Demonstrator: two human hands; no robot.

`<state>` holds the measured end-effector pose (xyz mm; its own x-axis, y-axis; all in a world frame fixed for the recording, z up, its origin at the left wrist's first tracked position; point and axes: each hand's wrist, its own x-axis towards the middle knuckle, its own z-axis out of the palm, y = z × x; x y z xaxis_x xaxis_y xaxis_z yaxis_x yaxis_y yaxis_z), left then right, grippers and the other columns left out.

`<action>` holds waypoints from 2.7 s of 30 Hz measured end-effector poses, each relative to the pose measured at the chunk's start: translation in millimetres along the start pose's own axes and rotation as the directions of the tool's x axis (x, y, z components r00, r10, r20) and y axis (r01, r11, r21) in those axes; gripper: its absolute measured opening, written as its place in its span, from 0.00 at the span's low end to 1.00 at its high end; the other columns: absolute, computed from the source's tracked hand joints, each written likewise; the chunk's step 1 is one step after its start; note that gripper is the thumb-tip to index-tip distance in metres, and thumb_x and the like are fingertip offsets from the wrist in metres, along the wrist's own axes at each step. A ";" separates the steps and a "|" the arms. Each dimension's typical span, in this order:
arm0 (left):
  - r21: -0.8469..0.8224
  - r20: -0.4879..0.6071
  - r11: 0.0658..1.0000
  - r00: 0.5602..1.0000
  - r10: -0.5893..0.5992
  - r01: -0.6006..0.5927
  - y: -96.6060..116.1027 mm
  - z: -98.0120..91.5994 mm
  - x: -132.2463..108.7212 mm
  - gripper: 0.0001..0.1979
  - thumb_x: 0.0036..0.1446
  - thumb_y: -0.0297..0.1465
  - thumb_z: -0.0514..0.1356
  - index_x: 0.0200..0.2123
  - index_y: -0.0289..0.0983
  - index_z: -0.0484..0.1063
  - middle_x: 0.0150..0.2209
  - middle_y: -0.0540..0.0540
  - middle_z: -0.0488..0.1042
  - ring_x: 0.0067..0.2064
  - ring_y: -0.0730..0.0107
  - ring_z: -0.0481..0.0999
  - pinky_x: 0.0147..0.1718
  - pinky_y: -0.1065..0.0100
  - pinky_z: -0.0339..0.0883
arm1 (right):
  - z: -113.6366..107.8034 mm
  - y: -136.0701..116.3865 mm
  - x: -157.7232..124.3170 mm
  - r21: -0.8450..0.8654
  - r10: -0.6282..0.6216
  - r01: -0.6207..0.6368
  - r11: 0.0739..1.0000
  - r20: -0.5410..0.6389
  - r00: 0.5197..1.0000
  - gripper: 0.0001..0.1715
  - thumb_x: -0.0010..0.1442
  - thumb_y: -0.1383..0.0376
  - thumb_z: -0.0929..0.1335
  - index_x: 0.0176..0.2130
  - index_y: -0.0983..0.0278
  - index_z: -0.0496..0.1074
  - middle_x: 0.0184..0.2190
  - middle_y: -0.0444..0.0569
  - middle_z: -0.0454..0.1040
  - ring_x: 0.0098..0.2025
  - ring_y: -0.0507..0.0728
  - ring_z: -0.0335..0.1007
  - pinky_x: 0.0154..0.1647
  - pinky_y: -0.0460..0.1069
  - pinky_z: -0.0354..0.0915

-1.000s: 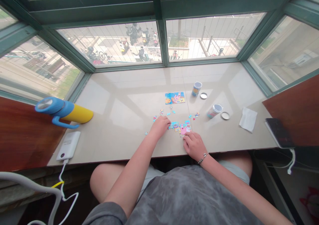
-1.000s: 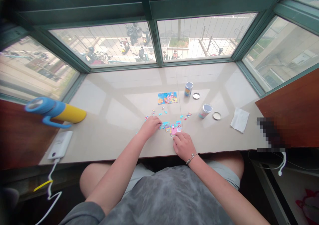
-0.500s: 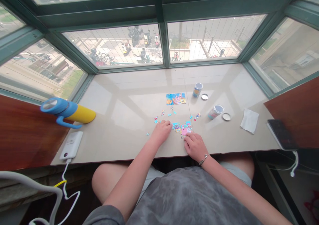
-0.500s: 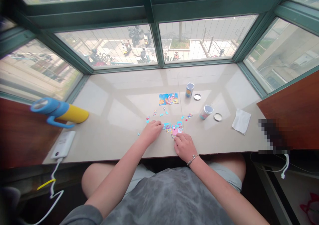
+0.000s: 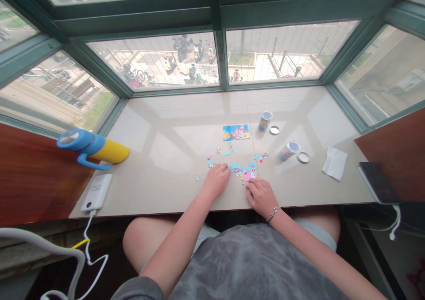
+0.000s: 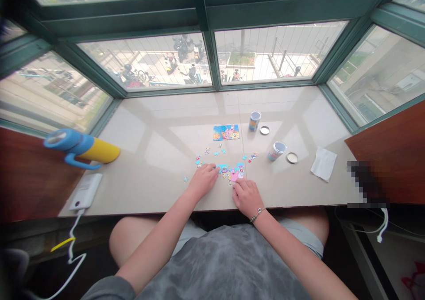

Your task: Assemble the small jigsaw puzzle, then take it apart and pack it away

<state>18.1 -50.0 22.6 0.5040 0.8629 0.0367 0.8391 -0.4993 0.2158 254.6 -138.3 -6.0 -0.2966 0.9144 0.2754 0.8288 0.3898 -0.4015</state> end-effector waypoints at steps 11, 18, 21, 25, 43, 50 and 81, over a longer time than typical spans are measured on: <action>-0.160 -0.099 0.982 0.992 0.081 -0.097 4.2 3.5 -55.9 0.12 0.69 0.29 0.55 0.51 0.44 0.75 0.56 0.42 0.75 0.56 0.58 0.73 0.55 0.54 0.68 | 0.3 -0.7 0.4 0.012 0.000 0.000 1.000 -0.014 1.000 0.11 0.65 0.69 0.66 0.45 0.59 0.76 0.51 0.53 0.74 0.55 0.63 0.67 0.59 0.59 0.61; -0.225 -0.171 0.953 0.954 -0.245 0.204 -24.1 -9.3 -94.5 0.12 0.69 0.30 0.54 0.49 0.42 0.75 0.49 0.42 0.77 0.52 0.59 0.75 0.55 0.56 0.69 | -0.7 -1.4 1.4 0.024 0.007 -0.007 1.000 -0.007 1.000 0.09 0.66 0.68 0.66 0.43 0.59 0.75 0.50 0.53 0.75 0.54 0.63 0.68 0.58 0.59 0.61; -0.217 -0.179 0.888 0.878 -0.444 0.405 -42.3 -15.0 -100.4 0.12 0.69 0.32 0.53 0.48 0.42 0.75 0.48 0.41 0.78 0.51 0.57 0.75 0.56 0.56 0.68 | -1.9 -1.9 1.8 0.028 0.007 -0.006 1.000 -0.009 1.000 0.09 0.66 0.68 0.66 0.43 0.58 0.75 0.50 0.53 0.75 0.54 0.63 0.68 0.57 0.59 0.61; -0.196 -0.122 0.804 0.800 -0.588 0.562 -61.8 -16.4 -99.9 0.11 0.66 0.37 0.57 0.47 0.41 0.75 0.48 0.41 0.77 0.51 0.55 0.75 0.54 0.56 0.69 | -2.0 -2.5 1.6 0.032 0.007 -0.006 0.999 -0.026 1.000 0.10 0.66 0.68 0.65 0.44 0.58 0.76 0.50 0.53 0.75 0.54 0.63 0.68 0.57 0.59 0.61; -0.232 -0.032 0.816 0.834 -0.551 0.530 -83.1 -20.4 -82.8 0.12 0.66 0.34 0.56 0.49 0.41 0.75 0.48 0.43 0.76 0.47 0.61 0.77 0.46 0.62 0.71 | -2.1 -1.6 1.5 0.029 0.006 -0.006 1.000 -0.014 1.000 0.09 0.66 0.68 0.66 0.44 0.59 0.75 0.50 0.52 0.75 0.53 0.63 0.68 0.57 0.59 0.61; -0.235 -0.015 0.859 0.882 -0.471 0.455 -73.0 -20.7 -75.6 0.10 0.65 0.36 0.57 0.45 0.41 0.76 0.46 0.44 0.77 0.46 0.61 0.76 0.47 0.62 0.71 | -0.5 -1.4 1.4 0.023 0.008 -0.007 1.000 -0.026 1.000 0.10 0.66 0.68 0.65 0.44 0.58 0.76 0.50 0.53 0.75 0.54 0.63 0.68 0.57 0.60 0.62; -0.180 0.008 0.886 0.902 -0.432 0.426 -14.8 -7.9 -32.5 0.14 0.70 0.38 0.53 0.33 0.41 0.71 0.34 0.44 0.75 0.38 0.61 0.74 0.36 0.63 0.65 | -0.1 -0.3 0.6 0.035 0.016 -0.015 0.999 -0.019 1.000 0.10 0.66 0.68 0.66 0.45 0.58 0.75 0.50 0.52 0.74 0.54 0.63 0.68 0.57 0.60 0.61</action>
<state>-12.3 -70.0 25.9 0.0936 0.9933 -0.0683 0.9218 -0.0606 0.3829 254.3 -137.9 -5.7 -0.2744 0.9182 0.2856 0.8158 0.3795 -0.4363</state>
